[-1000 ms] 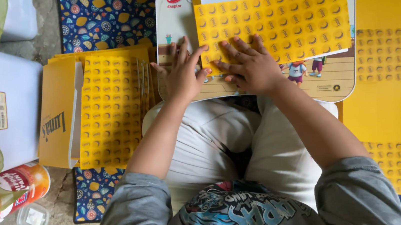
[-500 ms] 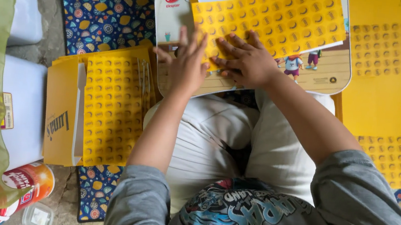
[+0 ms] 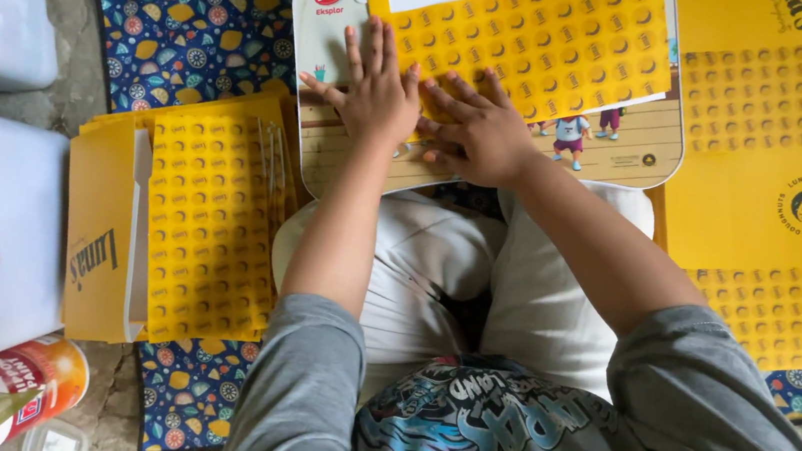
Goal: Folding and unfolding yellow cardboard boxes and arranging them with a small portable table on the floor.
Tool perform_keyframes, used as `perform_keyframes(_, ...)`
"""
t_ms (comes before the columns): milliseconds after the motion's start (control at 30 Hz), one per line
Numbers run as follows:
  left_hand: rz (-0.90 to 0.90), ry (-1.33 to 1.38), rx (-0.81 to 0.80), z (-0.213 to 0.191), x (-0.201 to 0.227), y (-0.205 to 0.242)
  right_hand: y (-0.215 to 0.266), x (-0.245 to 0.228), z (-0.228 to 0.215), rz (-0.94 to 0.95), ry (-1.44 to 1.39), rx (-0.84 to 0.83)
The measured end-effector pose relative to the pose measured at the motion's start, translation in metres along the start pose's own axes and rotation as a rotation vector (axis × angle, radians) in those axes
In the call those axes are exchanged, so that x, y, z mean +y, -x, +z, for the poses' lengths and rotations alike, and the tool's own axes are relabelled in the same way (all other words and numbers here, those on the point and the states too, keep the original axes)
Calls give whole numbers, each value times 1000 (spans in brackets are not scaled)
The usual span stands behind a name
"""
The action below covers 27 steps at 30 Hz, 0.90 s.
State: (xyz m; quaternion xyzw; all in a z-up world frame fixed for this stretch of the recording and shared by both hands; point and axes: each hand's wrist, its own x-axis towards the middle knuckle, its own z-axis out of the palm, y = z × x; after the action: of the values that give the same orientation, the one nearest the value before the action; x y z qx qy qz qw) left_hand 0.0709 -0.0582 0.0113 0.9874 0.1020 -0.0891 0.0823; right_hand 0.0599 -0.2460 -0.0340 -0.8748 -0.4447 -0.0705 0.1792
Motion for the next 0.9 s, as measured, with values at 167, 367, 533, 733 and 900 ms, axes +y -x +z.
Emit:
perform_keyframes(167,-76,68,29,-8,7,-4,12,-15,-1,11,49,14)
perform_keyframes(367,-52,47,116,2,2,-8,23,-40,-7,84,106,-10)
perform_keyframes(533,-57,41,90,-7,3,2,38,-30,-20,190,171,4)
perform_keyframes(733,-62,-13,8,-16,3,6,138,40,-62,642,215,-122)
perform_keyframes(900,14,91,452,32,-8,-12,140,36,-69,663,177,72)
